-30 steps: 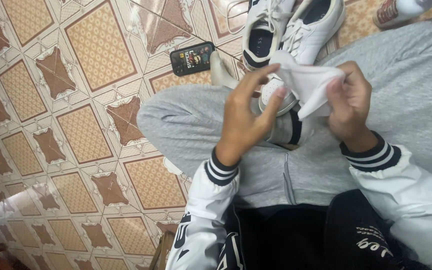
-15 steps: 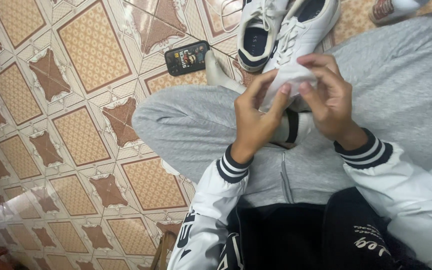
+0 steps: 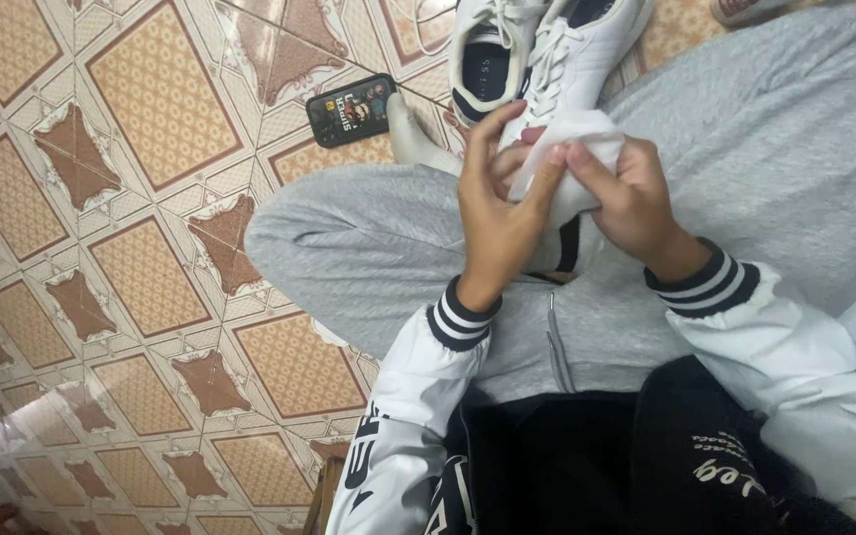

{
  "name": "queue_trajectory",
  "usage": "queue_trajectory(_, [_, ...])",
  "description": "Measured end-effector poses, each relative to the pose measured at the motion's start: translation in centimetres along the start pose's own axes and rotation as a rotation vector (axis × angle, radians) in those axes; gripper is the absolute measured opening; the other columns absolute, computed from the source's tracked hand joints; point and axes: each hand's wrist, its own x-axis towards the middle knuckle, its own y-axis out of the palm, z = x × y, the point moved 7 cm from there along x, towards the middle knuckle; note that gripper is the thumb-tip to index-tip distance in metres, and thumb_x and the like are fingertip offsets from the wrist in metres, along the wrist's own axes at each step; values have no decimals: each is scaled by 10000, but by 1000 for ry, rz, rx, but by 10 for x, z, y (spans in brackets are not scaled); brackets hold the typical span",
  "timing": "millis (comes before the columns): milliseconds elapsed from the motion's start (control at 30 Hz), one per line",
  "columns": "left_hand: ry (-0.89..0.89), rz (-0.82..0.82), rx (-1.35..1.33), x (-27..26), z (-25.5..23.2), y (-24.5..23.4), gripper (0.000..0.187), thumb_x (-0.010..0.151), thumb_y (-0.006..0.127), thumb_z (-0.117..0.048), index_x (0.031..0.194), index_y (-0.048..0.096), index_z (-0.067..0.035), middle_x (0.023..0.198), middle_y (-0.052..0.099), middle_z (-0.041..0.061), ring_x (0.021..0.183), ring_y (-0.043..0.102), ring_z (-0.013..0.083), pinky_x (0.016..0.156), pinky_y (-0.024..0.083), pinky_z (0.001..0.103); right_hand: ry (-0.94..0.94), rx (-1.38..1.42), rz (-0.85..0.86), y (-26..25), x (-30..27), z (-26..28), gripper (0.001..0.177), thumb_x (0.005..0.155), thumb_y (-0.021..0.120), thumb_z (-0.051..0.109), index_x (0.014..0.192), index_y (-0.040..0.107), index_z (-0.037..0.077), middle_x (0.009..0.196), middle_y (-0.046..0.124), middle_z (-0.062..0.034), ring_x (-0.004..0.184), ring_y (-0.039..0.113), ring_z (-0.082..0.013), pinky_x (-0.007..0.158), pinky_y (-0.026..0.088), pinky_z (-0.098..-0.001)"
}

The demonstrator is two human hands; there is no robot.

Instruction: Cleaning a white sneaker using a wet wipe while sitting on the floor

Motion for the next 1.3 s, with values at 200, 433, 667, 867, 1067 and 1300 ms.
queue_trajectory(200, [58,12,290,35,3,2,337,1156,801,-431,1394,761,-196,1136,871,20,1061,835,111,880,676,266,113,260,-323,-48,17,-6,286,1272,729,273,1324,730,-9,1176,896,-232,1064,968,-367,987,866,-542])
queue_trajectory(433, [485,295,799,122,44,57,390,1169,771,-322,1524,698,-175,1356,796,111,1265,748,382,1175,586,526,44,304,-536,-110,40,-28,198,1245,781,252,1261,704,71,924,684,-92,693,662,-228,591,557,-403])
queue_trajectory(667, [577,460,1149,169,95,88,408,1169,689,-511,1191,751,-108,1247,844,210,1350,687,507,1100,518,699,111,367,-444,-107,48,-17,657,1056,579,685,1304,731,96,1039,704,-81,635,549,-177,535,356,-317])
queue_trajectory(867, [535,499,755,163,51,68,289,1182,644,-399,1042,562,-160,871,679,102,859,669,433,1023,509,567,-39,63,-367,-117,47,3,428,1211,677,416,1371,791,36,946,666,-62,696,608,-150,587,461,-293])
queue_trajectory(1067, [486,449,495,98,-33,23,363,1270,534,-435,1040,489,-159,964,524,-6,956,592,245,1160,437,496,-599,-730,-148,-53,10,104,322,1384,768,122,1532,781,-163,1321,780,-264,1102,746,-359,973,606,-473])
queue_trajectory(1300, [245,320,88,41,5,-32,370,1279,590,-429,991,524,-207,988,458,-98,958,453,82,879,404,340,-887,-1002,279,40,-6,118,156,1271,931,-200,1402,848,-213,1356,840,-397,1249,834,-536,1156,673,-570])
